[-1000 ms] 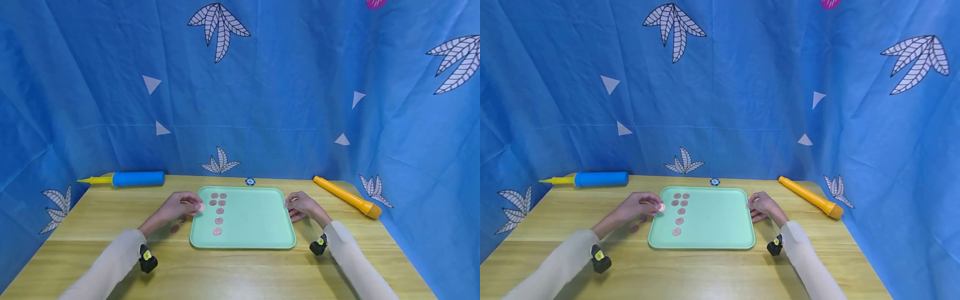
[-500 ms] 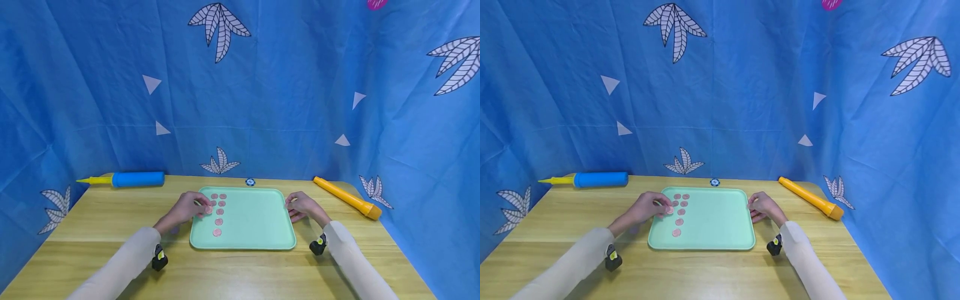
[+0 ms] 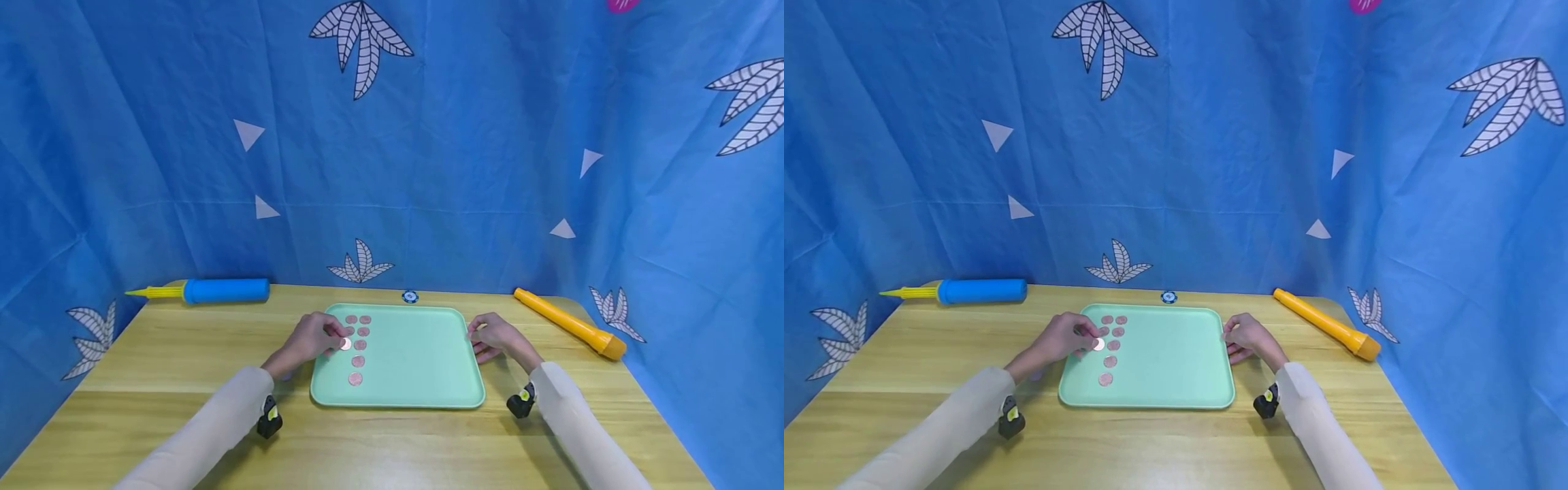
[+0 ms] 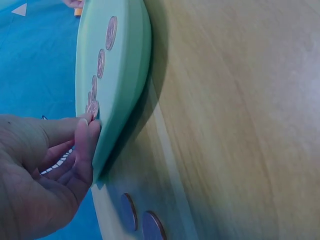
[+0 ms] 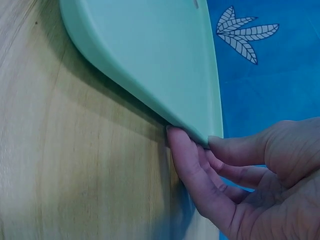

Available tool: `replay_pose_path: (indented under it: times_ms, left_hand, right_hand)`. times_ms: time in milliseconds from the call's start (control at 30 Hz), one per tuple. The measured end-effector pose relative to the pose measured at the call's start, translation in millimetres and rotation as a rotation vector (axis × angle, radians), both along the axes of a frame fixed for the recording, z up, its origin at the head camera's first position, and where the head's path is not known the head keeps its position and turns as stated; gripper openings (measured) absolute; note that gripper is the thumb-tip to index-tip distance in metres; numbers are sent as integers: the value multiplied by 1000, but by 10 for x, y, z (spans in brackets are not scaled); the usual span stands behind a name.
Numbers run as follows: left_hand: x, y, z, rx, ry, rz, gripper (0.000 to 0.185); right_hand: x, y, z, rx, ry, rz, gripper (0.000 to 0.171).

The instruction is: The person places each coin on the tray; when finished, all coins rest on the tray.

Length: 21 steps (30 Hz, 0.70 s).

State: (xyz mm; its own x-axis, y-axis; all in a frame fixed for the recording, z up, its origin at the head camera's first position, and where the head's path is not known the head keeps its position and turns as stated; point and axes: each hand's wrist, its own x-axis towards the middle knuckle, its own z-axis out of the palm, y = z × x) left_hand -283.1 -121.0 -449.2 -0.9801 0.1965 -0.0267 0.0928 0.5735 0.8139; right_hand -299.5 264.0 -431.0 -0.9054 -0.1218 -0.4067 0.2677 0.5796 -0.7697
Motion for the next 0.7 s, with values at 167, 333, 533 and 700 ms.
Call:
replay_pose_path:
  times_ms: [167,333,533,700]
  left_hand:
    - [-1,29,7,-26,2,44,4]
    - [40,62,-4,-42,39,79,9]
    - [54,75,-37,-77,100,91,10]
    - [31,77,-96,-70,161,107,13]
  right_hand:
    - [3,-1,0,8,-4,2,14]
    - [11,2,-37,-15,21,0,10]
    - [16,-2,-56,-34,32,-2,7]
    - [-3,-22,-27,-2,38,-6,7]
